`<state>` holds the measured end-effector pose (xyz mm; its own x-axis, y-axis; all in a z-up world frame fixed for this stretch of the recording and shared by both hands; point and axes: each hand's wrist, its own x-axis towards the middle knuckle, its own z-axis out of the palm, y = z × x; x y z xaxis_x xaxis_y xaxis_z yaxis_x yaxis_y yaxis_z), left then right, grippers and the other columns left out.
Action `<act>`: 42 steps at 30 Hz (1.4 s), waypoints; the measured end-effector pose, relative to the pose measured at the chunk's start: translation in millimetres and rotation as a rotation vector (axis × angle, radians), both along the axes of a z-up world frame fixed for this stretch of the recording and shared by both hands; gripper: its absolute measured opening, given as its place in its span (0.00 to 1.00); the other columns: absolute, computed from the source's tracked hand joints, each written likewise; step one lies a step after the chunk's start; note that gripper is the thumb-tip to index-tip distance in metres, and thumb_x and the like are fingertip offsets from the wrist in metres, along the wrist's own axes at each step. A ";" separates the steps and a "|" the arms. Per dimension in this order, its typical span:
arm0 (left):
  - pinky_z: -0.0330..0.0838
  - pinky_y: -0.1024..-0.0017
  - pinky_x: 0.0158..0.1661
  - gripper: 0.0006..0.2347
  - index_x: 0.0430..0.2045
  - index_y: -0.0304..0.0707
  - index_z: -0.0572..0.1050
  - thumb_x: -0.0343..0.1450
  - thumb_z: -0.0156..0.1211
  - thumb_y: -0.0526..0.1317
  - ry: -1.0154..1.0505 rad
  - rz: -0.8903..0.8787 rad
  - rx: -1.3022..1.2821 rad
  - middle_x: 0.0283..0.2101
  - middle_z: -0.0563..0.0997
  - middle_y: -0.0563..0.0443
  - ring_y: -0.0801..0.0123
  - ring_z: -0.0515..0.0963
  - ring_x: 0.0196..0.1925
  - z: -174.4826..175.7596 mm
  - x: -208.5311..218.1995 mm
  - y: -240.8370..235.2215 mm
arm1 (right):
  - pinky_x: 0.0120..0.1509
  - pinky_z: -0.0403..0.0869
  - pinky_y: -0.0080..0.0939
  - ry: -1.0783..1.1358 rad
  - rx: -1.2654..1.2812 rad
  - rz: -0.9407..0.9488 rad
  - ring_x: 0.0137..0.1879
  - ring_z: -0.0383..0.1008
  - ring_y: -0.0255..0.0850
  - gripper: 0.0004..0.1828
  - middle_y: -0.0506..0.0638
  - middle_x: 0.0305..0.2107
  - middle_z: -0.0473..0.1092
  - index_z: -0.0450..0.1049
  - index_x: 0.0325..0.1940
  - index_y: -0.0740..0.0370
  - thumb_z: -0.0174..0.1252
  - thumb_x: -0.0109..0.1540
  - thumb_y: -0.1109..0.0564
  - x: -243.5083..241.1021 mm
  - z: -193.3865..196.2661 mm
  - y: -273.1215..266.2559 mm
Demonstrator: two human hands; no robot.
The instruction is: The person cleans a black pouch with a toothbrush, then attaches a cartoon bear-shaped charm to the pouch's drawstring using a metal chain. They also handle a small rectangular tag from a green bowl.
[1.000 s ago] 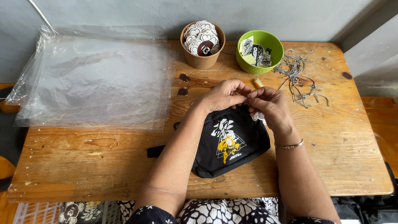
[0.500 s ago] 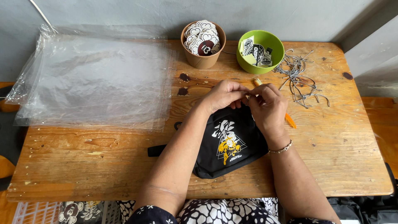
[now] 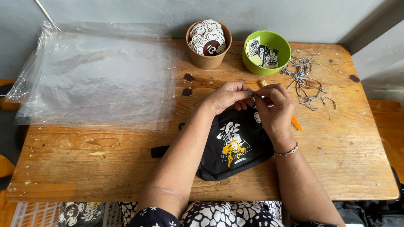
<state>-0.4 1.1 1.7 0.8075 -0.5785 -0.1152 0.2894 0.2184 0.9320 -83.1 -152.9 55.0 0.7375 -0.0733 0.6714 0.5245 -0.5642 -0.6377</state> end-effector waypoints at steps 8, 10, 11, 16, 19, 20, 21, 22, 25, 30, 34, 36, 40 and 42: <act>0.81 0.77 0.24 0.09 0.35 0.32 0.77 0.70 0.66 0.40 0.062 0.024 -0.018 0.28 0.85 0.40 0.64 0.86 0.26 1.2 -1.0 2.8 | 0.32 0.71 0.30 0.187 0.088 0.083 0.30 0.71 0.32 0.09 0.51 0.29 0.73 0.82 0.34 0.63 0.67 0.54 0.72 -0.8 2.0 -12.3; 0.81 0.76 0.25 0.08 0.36 0.32 0.76 0.71 0.63 0.39 0.075 0.027 -0.022 0.29 0.84 0.40 0.63 0.86 0.27 -1.6 0.3 1.7 | 0.32 0.71 0.29 0.243 0.129 0.124 0.30 0.70 0.30 0.10 0.50 0.28 0.73 0.82 0.34 0.63 0.67 0.53 0.73 0.4 -1.9 -18.0; 0.81 0.75 0.25 0.08 0.36 0.32 0.76 0.71 0.62 0.39 0.077 0.031 -0.017 0.29 0.84 0.38 0.62 0.86 0.27 -3.7 1.7 0.9 | 0.33 0.71 0.28 0.316 0.158 0.206 0.30 0.71 0.30 0.10 0.51 0.28 0.73 0.81 0.34 0.65 0.67 0.52 0.73 2.6 -8.5 -23.2; 0.82 0.74 0.25 0.08 0.36 0.31 0.74 0.73 0.59 0.39 0.064 0.029 0.014 0.29 0.84 0.38 0.61 0.86 0.27 -6.2 2.6 -1.0 | 0.32 0.72 0.30 0.472 0.163 0.369 0.31 0.73 0.32 0.10 0.54 0.27 0.74 0.80 0.32 0.69 0.66 0.49 0.75 -5.0 9.2 -19.6; 0.81 0.74 0.25 0.07 0.36 0.31 0.74 0.73 0.58 0.38 0.068 0.028 0.018 0.29 0.83 0.38 0.62 0.86 0.27 0.4 0.2 0.7 | 0.34 0.72 0.30 0.498 0.179 0.416 0.32 0.73 0.32 0.09 0.55 0.29 0.75 0.80 0.31 0.69 0.66 0.50 0.75 -5.2 13.9 -21.4; 0.82 0.74 0.25 0.07 0.37 0.32 0.74 0.73 0.58 0.39 0.059 0.022 0.016 0.29 0.83 0.38 0.62 0.86 0.27 0.0 0.3 0.5 | 0.34 0.72 0.31 0.526 0.207 0.440 0.33 0.73 0.33 0.09 0.56 0.29 0.75 0.80 0.32 0.70 0.66 0.50 0.75 -7.3 17.4 -21.4; 0.82 0.74 0.25 0.07 0.37 0.32 0.74 0.73 0.58 0.39 0.051 0.016 0.014 0.29 0.83 0.39 0.62 0.86 0.27 -0.3 0.5 0.3 | 0.35 0.73 0.32 0.554 0.235 0.464 0.33 0.73 0.34 0.09 0.57 0.29 0.75 0.80 0.33 0.71 0.67 0.50 0.75 -9.5 20.9 -21.3; 0.82 0.74 0.25 0.07 0.37 0.32 0.74 0.73 0.58 0.39 0.051 0.014 0.014 0.29 0.83 0.39 0.62 0.86 0.27 5.6 -1.6 2.1 | 0.35 0.73 0.32 0.554 0.235 0.463 0.33 0.73 0.34 0.09 0.57 0.29 0.75 0.80 0.33 0.71 0.67 0.50 0.75 -7.8 16.8 -27.8; 0.80 0.76 0.24 0.11 0.39 0.35 0.75 0.71 0.63 0.43 0.019 0.000 -0.005 0.28 0.84 0.41 0.67 0.84 0.26 17.8 -6.5 6.0 | 0.37 0.77 0.37 0.564 0.288 0.382 0.36 0.76 0.43 0.06 0.62 0.31 0.74 0.79 0.38 0.74 0.65 0.57 0.71 -1.8 7.3 -47.4; 0.77 0.82 0.27 0.15 0.42 0.35 0.77 0.64 0.73 0.36 -0.251 -0.088 0.092 0.29 0.85 0.45 0.75 0.81 0.27 0.2 0.9 -0.8 | 0.41 0.76 0.45 0.481 -0.254 0.005 0.44 0.77 0.53 0.11 0.66 0.36 0.74 0.80 0.45 0.72 0.68 0.61 0.63 -9.3 37.4 -48.4; 0.74 0.83 0.27 0.14 0.41 0.33 0.77 0.64 0.72 0.34 -0.323 -0.118 0.130 0.28 0.84 0.46 0.77 0.77 0.26 8.8 -0.1 0.4 | 0.42 0.76 0.48 0.599 -0.276 0.073 0.45 0.76 0.54 0.15 0.68 0.39 0.75 0.80 0.49 0.72 0.67 0.62 0.58 -10.4 37.8 -46.6; 0.77 0.77 0.32 0.14 0.44 0.37 0.78 0.65 0.69 0.36 -0.469 -0.188 0.359 0.30 0.86 0.49 0.72 0.81 0.30 17.7 -2.4 2.0 | 0.40 0.74 0.44 0.709 -0.277 0.064 0.38 0.76 0.46 0.18 0.59 0.34 0.78 0.81 0.50 0.66 0.67 0.57 0.56 -9.7 32.1 -48.0; 0.78 0.71 0.37 0.16 0.44 0.42 0.79 0.63 0.70 0.40 -0.597 -0.220 0.593 0.30 0.87 0.53 0.68 0.85 0.34 61.6 -22.6 9.1 | 0.39 0.75 0.47 0.589 -0.352 0.069 0.38 0.75 0.50 0.22 0.65 0.41 0.74 0.80 0.56 0.67 0.68 0.58 0.59 -2.0 31.6 -50.0; 0.78 0.74 0.40 0.19 0.47 0.48 0.79 0.61 0.72 0.43 -0.636 -0.215 0.808 0.28 0.86 0.61 0.71 0.85 0.36 74.8 -30.7 6.3 | 0.39 0.74 0.53 0.586 -0.345 0.138 0.38 0.77 0.53 0.25 0.65 0.41 0.74 0.80 0.55 0.66 0.69 0.53 0.58 2.2 21.2 -53.2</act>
